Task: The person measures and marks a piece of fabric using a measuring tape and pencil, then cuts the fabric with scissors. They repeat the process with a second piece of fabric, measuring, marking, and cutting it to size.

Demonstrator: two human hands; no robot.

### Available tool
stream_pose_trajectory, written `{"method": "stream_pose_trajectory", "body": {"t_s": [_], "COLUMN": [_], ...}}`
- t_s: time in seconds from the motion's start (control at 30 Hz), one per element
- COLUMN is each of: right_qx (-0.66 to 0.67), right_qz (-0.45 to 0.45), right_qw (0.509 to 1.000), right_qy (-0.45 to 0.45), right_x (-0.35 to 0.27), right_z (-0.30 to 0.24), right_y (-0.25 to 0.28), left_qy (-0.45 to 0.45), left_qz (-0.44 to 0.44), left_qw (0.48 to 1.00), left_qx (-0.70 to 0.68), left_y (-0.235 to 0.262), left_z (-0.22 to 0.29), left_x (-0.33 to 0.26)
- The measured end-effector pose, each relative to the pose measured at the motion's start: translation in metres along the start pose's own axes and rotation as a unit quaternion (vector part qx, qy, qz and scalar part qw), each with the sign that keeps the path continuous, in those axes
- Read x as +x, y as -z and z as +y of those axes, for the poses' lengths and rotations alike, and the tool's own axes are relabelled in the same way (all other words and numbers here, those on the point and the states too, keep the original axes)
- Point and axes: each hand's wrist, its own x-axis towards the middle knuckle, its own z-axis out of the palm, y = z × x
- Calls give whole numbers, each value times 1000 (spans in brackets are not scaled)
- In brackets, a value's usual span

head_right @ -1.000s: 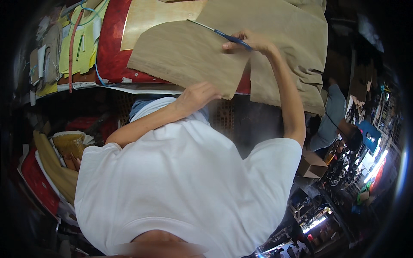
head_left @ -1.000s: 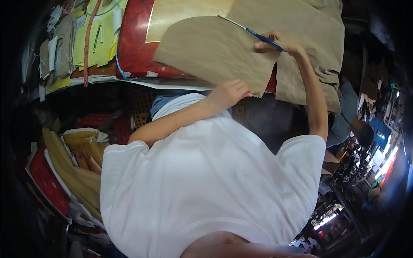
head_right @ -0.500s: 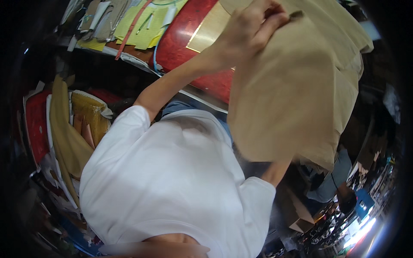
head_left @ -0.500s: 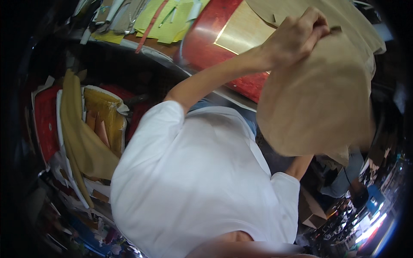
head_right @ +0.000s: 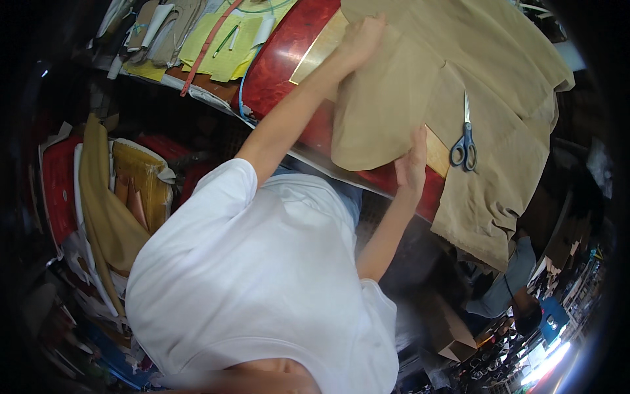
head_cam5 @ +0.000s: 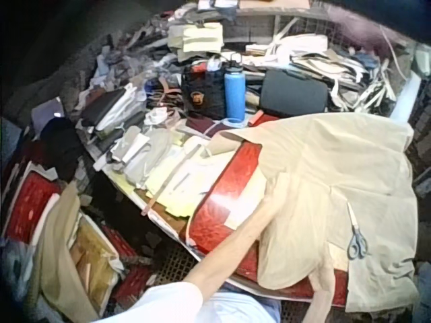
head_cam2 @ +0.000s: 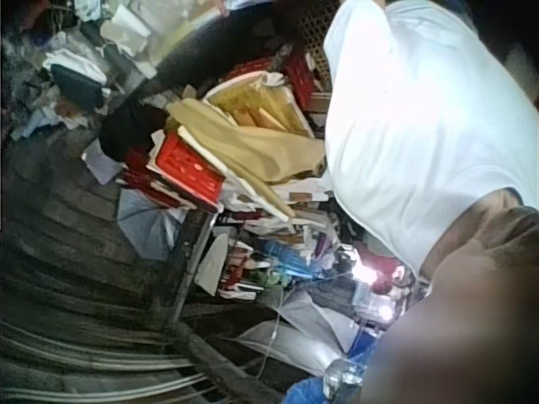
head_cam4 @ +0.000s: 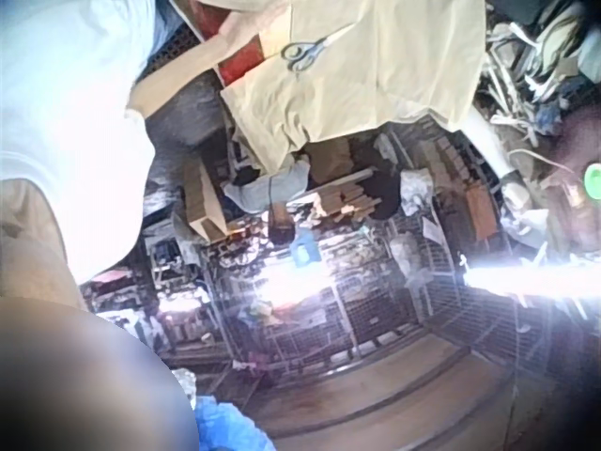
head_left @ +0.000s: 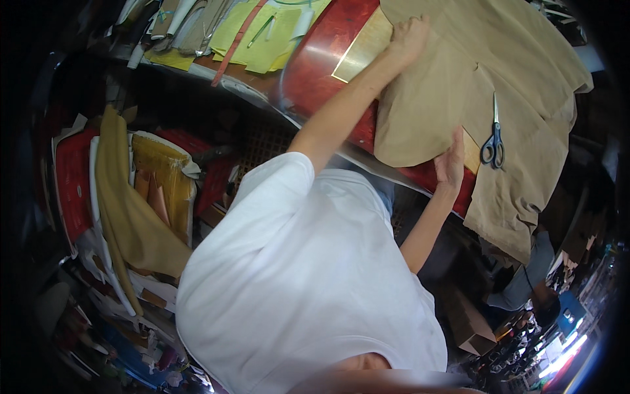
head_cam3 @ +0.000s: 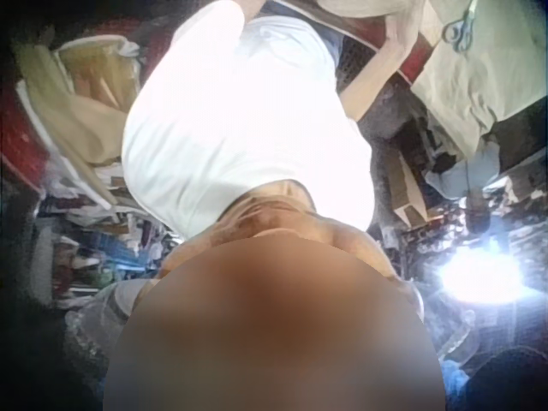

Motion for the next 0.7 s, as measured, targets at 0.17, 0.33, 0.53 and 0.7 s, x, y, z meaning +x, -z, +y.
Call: {"method": "stream_pose_trajectory", "body": {"t_s": [0.17, 0.33, 0.53, 0.7], "right_qx": [-119, -103, -116, -118], "right_qz": [108, 96, 110, 138], "right_qw": [986, 986, 983, 976], "right_qy": [52, 84, 93, 120], "right_x": [15, 14, 16, 15], "right_z": [16, 22, 24, 31], "right_y": [8, 8, 6, 2], "left_qy": [120, 115, 93, -12], "left_qz": [52, -68, -58, 7], "left_qw": [987, 970, 956, 944], "left_qx": [96, 204, 272, 328], "left_y": [39, 99, 111, 110], "left_z": [-91, -196, -208, -219], "left_x": [2, -42, -70, -58]}}
